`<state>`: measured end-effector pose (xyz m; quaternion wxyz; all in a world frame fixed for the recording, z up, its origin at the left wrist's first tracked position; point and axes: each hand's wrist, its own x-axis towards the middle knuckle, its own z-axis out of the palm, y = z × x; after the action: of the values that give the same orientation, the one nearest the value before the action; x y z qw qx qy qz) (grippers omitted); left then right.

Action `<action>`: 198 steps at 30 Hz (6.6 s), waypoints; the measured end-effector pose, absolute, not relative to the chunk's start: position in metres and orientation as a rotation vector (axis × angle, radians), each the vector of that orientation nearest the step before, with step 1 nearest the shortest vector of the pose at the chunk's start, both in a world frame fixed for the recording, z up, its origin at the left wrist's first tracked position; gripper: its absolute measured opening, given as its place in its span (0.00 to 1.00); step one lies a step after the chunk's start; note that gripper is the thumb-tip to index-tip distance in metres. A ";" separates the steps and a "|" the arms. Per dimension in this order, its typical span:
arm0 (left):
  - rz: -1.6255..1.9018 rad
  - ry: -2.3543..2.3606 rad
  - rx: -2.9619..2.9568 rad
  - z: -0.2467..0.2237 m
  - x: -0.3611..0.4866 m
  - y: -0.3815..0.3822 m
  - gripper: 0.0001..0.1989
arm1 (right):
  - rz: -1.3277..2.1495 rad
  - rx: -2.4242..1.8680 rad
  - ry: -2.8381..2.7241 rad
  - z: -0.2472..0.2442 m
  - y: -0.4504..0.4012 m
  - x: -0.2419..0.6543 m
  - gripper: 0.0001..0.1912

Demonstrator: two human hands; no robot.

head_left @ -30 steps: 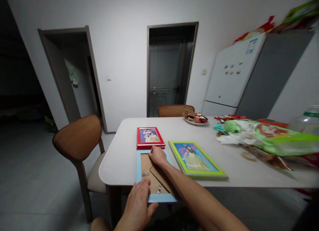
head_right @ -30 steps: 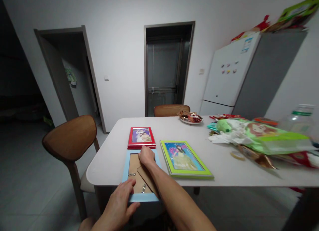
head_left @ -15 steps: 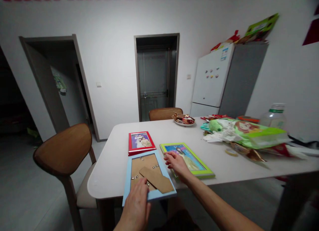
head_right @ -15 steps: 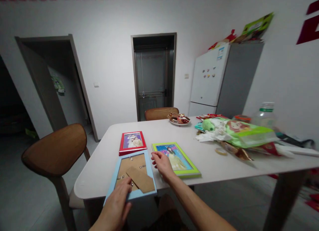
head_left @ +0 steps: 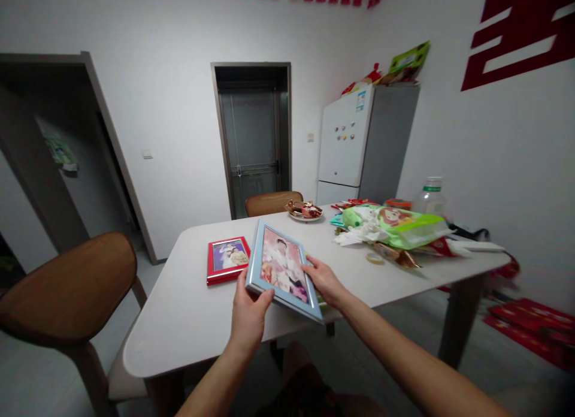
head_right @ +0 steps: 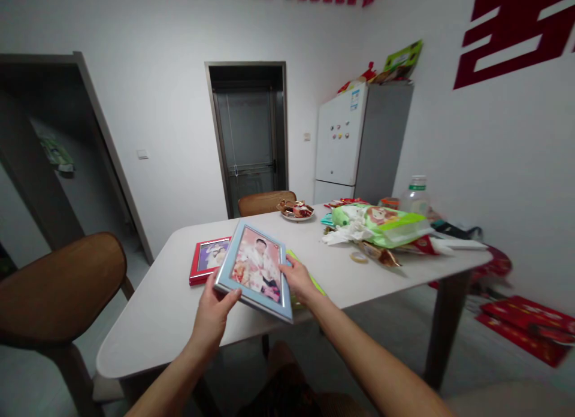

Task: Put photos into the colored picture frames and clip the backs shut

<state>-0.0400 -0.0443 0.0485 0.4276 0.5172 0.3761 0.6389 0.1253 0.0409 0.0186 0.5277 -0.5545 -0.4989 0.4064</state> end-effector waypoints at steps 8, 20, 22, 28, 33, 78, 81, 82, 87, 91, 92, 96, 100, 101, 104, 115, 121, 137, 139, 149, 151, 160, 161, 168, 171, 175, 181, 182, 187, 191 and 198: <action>1.236 1.299 1.505 -0.021 -0.002 -0.006 0.18 | 0.701 -1.677 -1.332 0.024 0.077 0.182 0.12; 1.241 1.419 1.389 -0.028 -0.048 0.000 0.27 | 0.328 -1.640 -1.822 0.021 0.084 0.110 0.14; 1.284 1.429 1.298 -0.031 -0.066 0.006 0.26 | 0.289 -1.566 -1.969 0.017 0.089 0.076 0.15; 1.400 1.408 0.979 -0.035 -0.116 0.017 0.19 | 0.151 -1.348 -2.313 0.003 0.099 -0.018 0.19; 1.480 1.284 0.726 -0.034 -0.136 0.008 0.13 | 0.023 -1.284 -2.415 0.007 0.092 -0.039 0.11; 0.525 1.802 2.325 -0.009 -0.139 -0.115 0.21 | 0.370 -1.399 -2.389 -0.012 0.003 0.036 0.12; 0.560 1.808 2.305 -0.010 -0.142 -0.115 0.14 | 0.312 -1.373 -2.474 -0.008 0.008 0.029 0.10; 0.566 1.809 2.307 -0.011 -0.142 -0.115 0.14 | 0.304 -1.385 -2.484 -0.007 0.010 0.027 0.10; 0.570 1.793 2.333 -0.012 -0.141 -0.114 0.15 | 0.228 -1.424 -2.447 -0.006 0.016 0.022 0.12; 0.575 1.796 2.342 -0.012 -0.141 -0.114 0.15 | 0.130 -1.496 -2.427 -0.008 0.011 0.022 0.13; 0.573 1.799 2.341 -0.012 -0.141 -0.113 0.16 | 0.117 -1.486 -2.414 -0.008 0.008 0.022 0.13; 0.556 1.801 2.331 -0.014 -0.142 -0.113 0.16 | 0.285 -1.133 -2.489 -0.001 -0.014 0.021 0.16; 0.553 1.801 2.334 -0.019 -0.143 -0.111 0.23 | 0.613 -0.722 -2.663 0.007 -0.032 0.017 0.12; 0.551 1.797 2.341 -0.020 -0.144 -0.110 0.24 | 0.625 -0.705 -2.663 0.007 -0.034 0.015 0.12; 0.556 1.793 2.364 -0.025 -0.145 -0.109 0.27 | 0.589 -0.744 -2.628 0.004 -0.036 0.009 0.09; 0.683 1.758 2.428 -0.035 -0.148 -0.107 0.29 | 0.442 -0.931 -2.480 -0.003 -0.013 -0.021 0.11; 0.633 1.775 2.378 -0.028 -0.145 -0.108 0.27 | 0.227 -1.124 -2.512 -0.013 0.008 -0.059 0.11; 0.730 1.735 2.362 -0.031 -0.146 -0.106 0.24 | 0.127 -1.313 -2.471 -0.008 0.023 -0.043 0.11; 0.732 1.733 2.371 -0.031 -0.146 -0.107 0.24 | 0.182 -1.266 -2.448 -0.007 0.019 -0.038 0.14; 0.781 1.732 2.373 -0.032 -0.144 -0.108 0.22 | 0.343 -1.181 -2.504 -0.002 -0.022 0.011 0.16; 0.797 1.732 2.343 -0.033 -0.143 -0.108 0.19 | 0.363 -1.215 -2.456 -0.003 -0.024 0.010 0.15; 1.261 1.681 1.922 -0.022 -0.150 -0.099 0.27 | 0.419 -1.259 -2.312 0.026 -0.016 0.002 0.19; 1.312 1.693 1.827 -0.018 -0.152 -0.096 0.26 | 0.405 -1.239 -2.297 0.033 -0.017 -0.001 0.19; 1.570 1.482 1.208 0.000 -0.193 -0.087 0.22 | 0.504 -0.976 -2.260 0.047 -0.025 -0.028 0.18; 1.506 1.531 1.083 -0.002 -0.225 -0.094 0.23 | 0.446 -1.050 -2.249 0.030 -0.015 -0.015 0.16; 1.421 1.604 1.038 -0.012 -0.260 -0.100 0.24 | 0.294 -1.381 -2.294 0.003 0.002 0.018 0.17; 1.316 1.901 1.254 -0.030 -0.276 -0.093 0.22 | 0.182 -1.619 -2.330 -0.015 0.007 0.029 0.17; 1.283 1.996 1.323 -0.031 -0.276 -0.093 0.21 | 0.188 -1.645 -2.331 -0.015 0.008 0.027 0.18; 1.034 2.378 1.684 -0.036 -0.270 -0.098 0.19 | 0.275 -1.690 -2.281 -0.013 0.016 0.023 0.21; 1.134 2.389 1.876 -0.033 -0.252 -0.099 0.18 | 0.516 -1.585 -2.121 -0.005 0.022 0.027 0.26; 1.133 1.782 2.070 0.002 -0.155 -0.103 0.22 | 1.244 -1.242 -1.609 0.030 0.007 0.022 0.35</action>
<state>-0.1547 -0.1025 0.0021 0.0923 0.6970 0.6000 0.3816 0.0216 0.0067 0.0303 0.3701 -0.4843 -0.6272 0.4849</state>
